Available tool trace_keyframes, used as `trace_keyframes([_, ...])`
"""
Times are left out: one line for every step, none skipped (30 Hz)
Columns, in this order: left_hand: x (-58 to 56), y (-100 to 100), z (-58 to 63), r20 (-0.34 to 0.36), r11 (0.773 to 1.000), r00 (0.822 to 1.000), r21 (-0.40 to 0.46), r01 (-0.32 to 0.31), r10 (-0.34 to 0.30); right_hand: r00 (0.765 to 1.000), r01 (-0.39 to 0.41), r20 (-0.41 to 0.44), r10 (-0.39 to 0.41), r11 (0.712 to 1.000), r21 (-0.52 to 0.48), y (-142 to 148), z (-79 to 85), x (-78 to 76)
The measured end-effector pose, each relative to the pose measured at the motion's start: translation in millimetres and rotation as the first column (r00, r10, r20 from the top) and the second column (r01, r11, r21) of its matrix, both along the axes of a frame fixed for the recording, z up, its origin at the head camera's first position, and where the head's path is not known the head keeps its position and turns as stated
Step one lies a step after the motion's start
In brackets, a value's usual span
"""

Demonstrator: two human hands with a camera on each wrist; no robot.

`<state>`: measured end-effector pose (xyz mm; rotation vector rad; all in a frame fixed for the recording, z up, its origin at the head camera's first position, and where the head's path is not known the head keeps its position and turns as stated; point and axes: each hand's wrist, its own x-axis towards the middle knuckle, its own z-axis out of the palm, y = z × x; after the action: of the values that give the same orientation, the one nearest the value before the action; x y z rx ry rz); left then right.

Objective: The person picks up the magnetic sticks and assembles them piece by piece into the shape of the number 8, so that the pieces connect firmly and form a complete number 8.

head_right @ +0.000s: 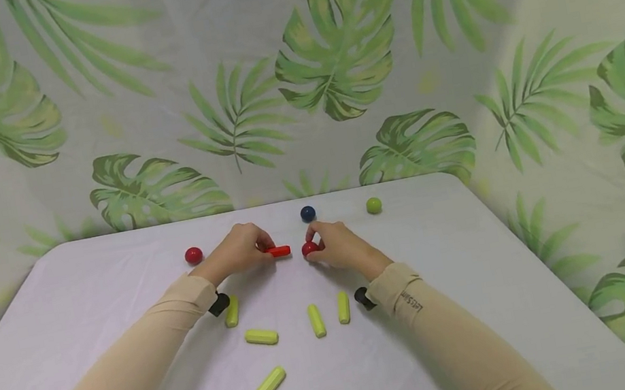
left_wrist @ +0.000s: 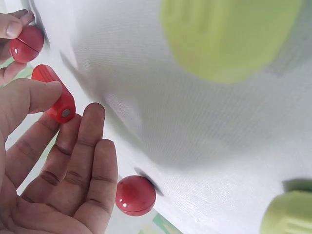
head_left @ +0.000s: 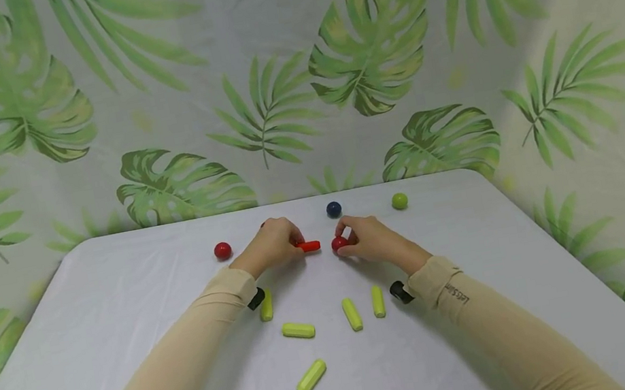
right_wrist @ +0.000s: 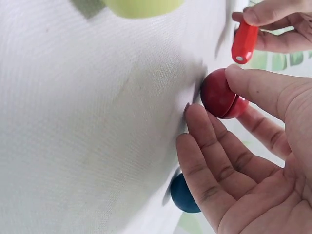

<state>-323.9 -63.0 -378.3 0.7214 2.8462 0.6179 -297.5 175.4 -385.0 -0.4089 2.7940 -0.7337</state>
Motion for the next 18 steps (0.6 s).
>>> trace_keyframes([-0.3, 0, -0.3, 0.004, 1.000, 1.000, 0.002, -0.002, 0.002, 1.000, 0.003, 0.000, -0.003, 1.000, 0.000, 0, -0.5, -0.4])
trace_keyframes([-0.7, 1, -0.5, 0.007, 1.000, 1.000, 0.006, -0.002, 0.002, 1.000, 0.004, 0.001, -0.004, 1.000, -0.001, 0, -0.8, -0.7])
trace_keyframes([-1.1, 1, -0.8, 0.008, 1.000, 1.000, 0.009, 0.000, 0.000, 1.000, 0.003, 0.000, -0.003, 1.000, -0.003, 0, -1.1, -1.0])
trace_keyframes([-1.6, 2, -1.0, 0.008, 1.000, 1.000, 0.012, 0.003, -0.003, 1.000, 0.002, -0.001, -0.002, 1.000, -0.008, 0, -1.6, -1.4])
trace_keyframes([-2.0, 3, -1.2, 0.007, 1.000, 1.000, 0.013, 0.007, -0.007, 1.000, 0.000, -0.003, 0.000, 1.000, -0.014, 0, -1.9, -1.7])
trace_keyframes([-2.3, 4, -1.5, 0.005, 1.000, 1.000, 0.014, 0.012, -0.012, 1.000, -0.004, -0.004, 0.004, 1.000, -0.019, 0, -2.3, -2.0])
trace_keyframes([-2.6, 4, -1.6, 0.008, 1.000, 1.000, 0.015, 0.013, -0.013, 1.000, -0.008, -0.006, 0.008, 1.000, -0.022, 0, -2.4, -2.4])
trace_keyframes([-2.8, 5, -1.8, 0.010, 1.000, 1.000, 0.017, 0.014, -0.014, 1.000, -0.011, -0.005, 0.011, 1.000, -0.027, 0, -2.5, -2.5])
trace_keyframes([-3.4, 6, -1.9, 0.008, 1.000, 1.000, 0.018, 0.018, -0.018, 1.000, -0.013, -0.004, 0.013, 0.999, -0.030, -1, -2.6, -2.5])
trace_keyframes([-3.6, 7, -2.1, 0.007, 1.000, 1.000, 0.018, 0.020, -0.020, 1.000, -0.014, -0.003, 0.014, 0.999, -0.032, -1, -2.8, -2.6])
trace_keyframes([-3.8, 7, -2.3, 0.008, 1.000, 1.000, 0.018, 0.021, -0.021, 1.000, -0.017, -0.004, 0.016, 0.999, -0.033, -1, -2.9, -2.9])
trace_keyframes([-3.9, 8, -2.5, 0.008, 1.000, 1.000, 0.017, 0.022, -0.022, 1.000, -0.018, -0.006, 0.017, 0.999, -0.034, -2, -3.1, -3.2])
trace_keyframes([-4.2, 9, -2.7, 0.008, 1.000, 1.000, 0.018, 0.023, -0.023, 1.000, -0.018, -0.007, 0.017, 0.999, -0.034, -2, -3.3, -3.5])
trace_keyframes([-4.3, 10, -2.8, 0.005, 1.000, 1.000, 0.017, 0.025, -0.025, 1.000, -0.017, -0.008, 0.017, 0.999, -0.035, -2, -3.5, -3.7])
trace_keyframes([-4.3, 11, -2.8, 0.002, 0.999, 1.000, 0.016, 0.028, -0.028, 1.000, -0.018, -0.011, 0.018, 0.999, -0.034, -2, -3.7, -4.1])
trace_keyframes([-4.1, 11, -2.9, 0.002, 1.000, 1.000, 0.014, 0.028, -0.028, 1.000, -0.020, -0.015, 0.020, 0.999, -0.034, -1, -4.0, -4.8])
trace_keyframes([-4.3, 12, -2.9, 0.001, 0.999, 1.000, 0.012, 0.031, -0.031, 1.000, -0.022, -0.018, 0.021, 0.999, -0.035, -1, -4.1, -5.3])
trace_keyframes([-4.2, 12, -2.8, 0.000, 0.999, 0.999, 0.009, 0.033, -0.033, 1.000, -0.022, -0.019, 0.021, 0.999, -0.035, -1, -4.2, -5.6])
